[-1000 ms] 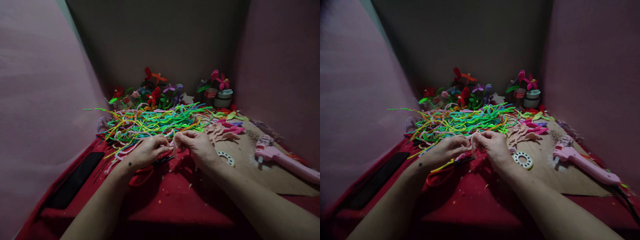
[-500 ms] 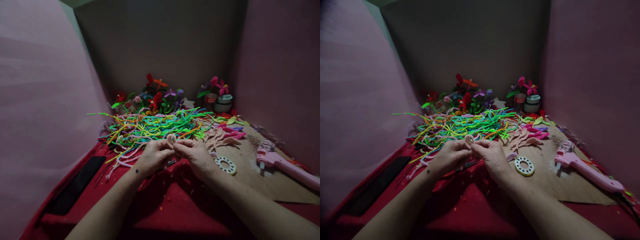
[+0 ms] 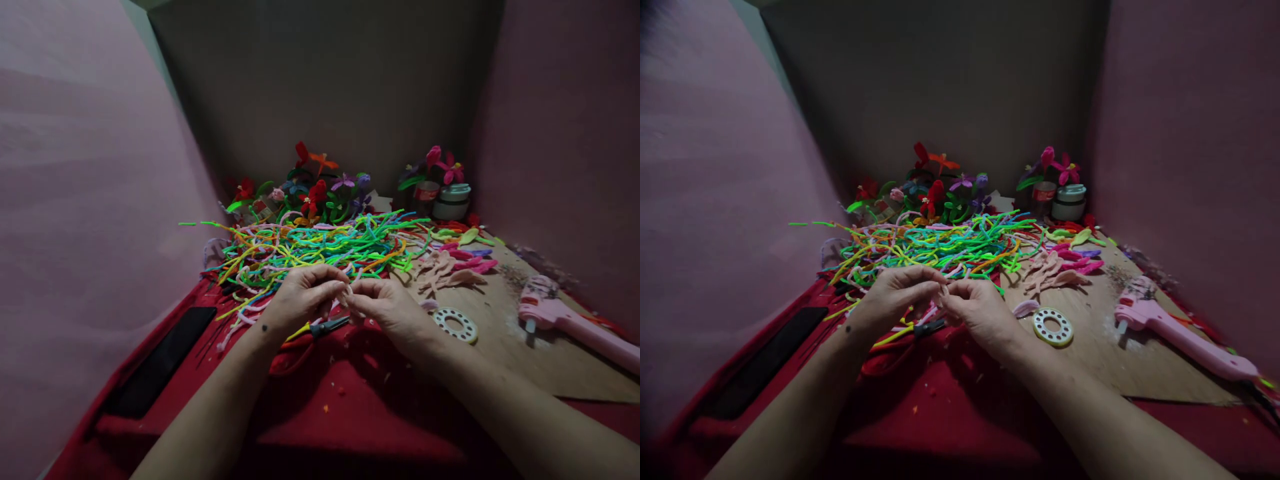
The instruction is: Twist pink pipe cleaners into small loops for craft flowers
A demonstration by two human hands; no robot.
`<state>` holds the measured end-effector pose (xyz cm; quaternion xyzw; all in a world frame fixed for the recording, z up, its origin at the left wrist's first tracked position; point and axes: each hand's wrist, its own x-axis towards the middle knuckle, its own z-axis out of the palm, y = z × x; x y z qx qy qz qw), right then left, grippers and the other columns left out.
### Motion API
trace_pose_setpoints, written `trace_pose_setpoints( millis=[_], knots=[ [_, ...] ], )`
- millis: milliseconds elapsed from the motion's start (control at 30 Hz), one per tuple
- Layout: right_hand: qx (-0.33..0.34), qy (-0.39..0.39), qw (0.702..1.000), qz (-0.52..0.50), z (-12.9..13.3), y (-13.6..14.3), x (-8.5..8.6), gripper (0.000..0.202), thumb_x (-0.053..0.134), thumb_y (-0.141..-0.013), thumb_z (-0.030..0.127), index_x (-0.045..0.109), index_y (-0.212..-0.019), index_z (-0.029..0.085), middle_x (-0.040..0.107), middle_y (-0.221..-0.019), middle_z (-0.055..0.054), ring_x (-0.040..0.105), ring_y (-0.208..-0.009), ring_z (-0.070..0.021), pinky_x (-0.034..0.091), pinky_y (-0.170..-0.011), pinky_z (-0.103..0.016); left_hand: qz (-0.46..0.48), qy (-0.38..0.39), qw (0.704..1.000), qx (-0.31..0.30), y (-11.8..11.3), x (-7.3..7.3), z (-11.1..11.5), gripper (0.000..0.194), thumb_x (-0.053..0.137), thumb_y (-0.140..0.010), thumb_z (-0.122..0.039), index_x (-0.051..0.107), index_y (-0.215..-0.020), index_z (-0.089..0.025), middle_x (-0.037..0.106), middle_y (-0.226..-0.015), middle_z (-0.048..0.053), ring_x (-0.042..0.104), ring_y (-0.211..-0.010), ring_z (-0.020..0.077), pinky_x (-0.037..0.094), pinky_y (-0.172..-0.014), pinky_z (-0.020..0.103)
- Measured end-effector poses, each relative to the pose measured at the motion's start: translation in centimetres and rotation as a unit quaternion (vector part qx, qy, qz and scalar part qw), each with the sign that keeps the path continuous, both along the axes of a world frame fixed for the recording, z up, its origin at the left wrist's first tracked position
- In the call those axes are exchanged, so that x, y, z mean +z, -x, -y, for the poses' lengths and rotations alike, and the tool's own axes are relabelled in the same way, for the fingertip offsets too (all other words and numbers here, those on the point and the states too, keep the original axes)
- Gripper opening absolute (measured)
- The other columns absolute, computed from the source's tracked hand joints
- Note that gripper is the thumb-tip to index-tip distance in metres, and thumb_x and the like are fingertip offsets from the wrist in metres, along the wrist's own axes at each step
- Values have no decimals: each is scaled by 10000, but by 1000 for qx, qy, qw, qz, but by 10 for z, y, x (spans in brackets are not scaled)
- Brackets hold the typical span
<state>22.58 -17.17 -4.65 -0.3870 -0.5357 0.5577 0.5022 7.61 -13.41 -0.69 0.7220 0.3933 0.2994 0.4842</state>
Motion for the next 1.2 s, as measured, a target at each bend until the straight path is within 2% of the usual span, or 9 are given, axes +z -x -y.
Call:
trace_pose_setpoints(
  millis=[200, 367, 500, 600, 733, 867, 967, 1100, 1200],
  knots=[
    [14, -20, 996, 91, -1, -1, -4, 231, 579, -701, 347, 625, -657, 124, 468, -541, 38, 366, -499, -69, 258, -506, -227, -67, -149, 987, -4, 0, -4, 1, 171, 509, -782, -250, 616, -718, -132, 590, -566, -17, 445, -405, 41, 356, -411, 155],
    [-15, 46, 996, 72, -1, -1, -1, 205, 597, -663, 281, 596, -545, 113, 475, -484, 25, 390, -480, -74, 286, -510, -232, -121, -370, 921, -1, 0, -9, -1, 145, 509, -776, -214, 623, -712, -151, 626, -637, 8, 537, -568, 87, 404, -568, 184],
    [-11, 39, 999, 26, -5, -1, -3, 180, 627, -625, 290, 616, -570, 119, 491, -483, 32, 406, -480, -73, 301, -514, -228, -159, -421, 893, 5, -1, -10, -4, 144, 531, -751, -258, 625, -712, -156, 609, -632, 19, 526, -568, 112, 381, -563, 206],
    [15, 48, 999, 12, -7, -3, -5, 222, 645, -622, 333, 622, -569, 119, 500, -478, 32, 408, -467, -69, 299, -505, -225, -145, -368, 918, 11, 0, -7, -5, 171, 542, -740, -301, 619, -661, -171, 571, -577, 3, 495, -525, 104, 361, -526, 195],
    [13, 50, 999, -14, -4, -3, -3, 265, 681, -595, 375, 626, -562, 118, 506, -475, 33, 393, -454, -60, 285, -486, -218, -130, -198, 971, -24, 4, -1, -6, 234, 499, -771, -357, 620, -692, -173, 478, -472, -35, 386, -403, 71, 289, -419, 176],
    [77, 75, 994, -27, -2, -2, -3, 231, 665, -612, 345, 608, -548, 131, 558, -505, 16, 444, -452, -71, 332, -495, -220, -165, -255, 951, -53, 5, 2, -6, 207, 541, -735, -306, 613, -606, -161, 492, -492, -25, 408, -461, 67, 304, -479, 165],
    [78, 90, 993, -23, -4, -1, -5, 190, 647, -617, 312, 604, -561, 136, 573, -517, 11, 455, -435, -74, 347, -488, -223, -165, -270, 948, -40, 2, 3, -6, 189, 566, -705, -298, 622, -588, -160, 530, -527, -9, 442, -504, 76, 321, -501, 165],
    [9, 70, 997, -10, -7, 1, -8, 209, 651, -606, 330, 608, -562, 131, 557, -496, 14, 448, -437, -73, 346, -485, -219, -126, -40, 991, -10, 2, -1, -9, 253, 570, -699, -395, 598, -635, -153, 437, -416, -38, 345, -363, 59, 246, -371, 168],
    [-10, 44, 999, 9, -8, 2, -10, 219, 615, -637, 328, 593, -541, 132, 537, -478, 21, 434, -426, -67, 335, -464, -209, -74, 122, 990, -8, 3, -8, -15, 295, 591, -690, -426, 553, -623, -142, 430, -392, -45, 310, -312, 40, 196, -333, 160]
  ],
)
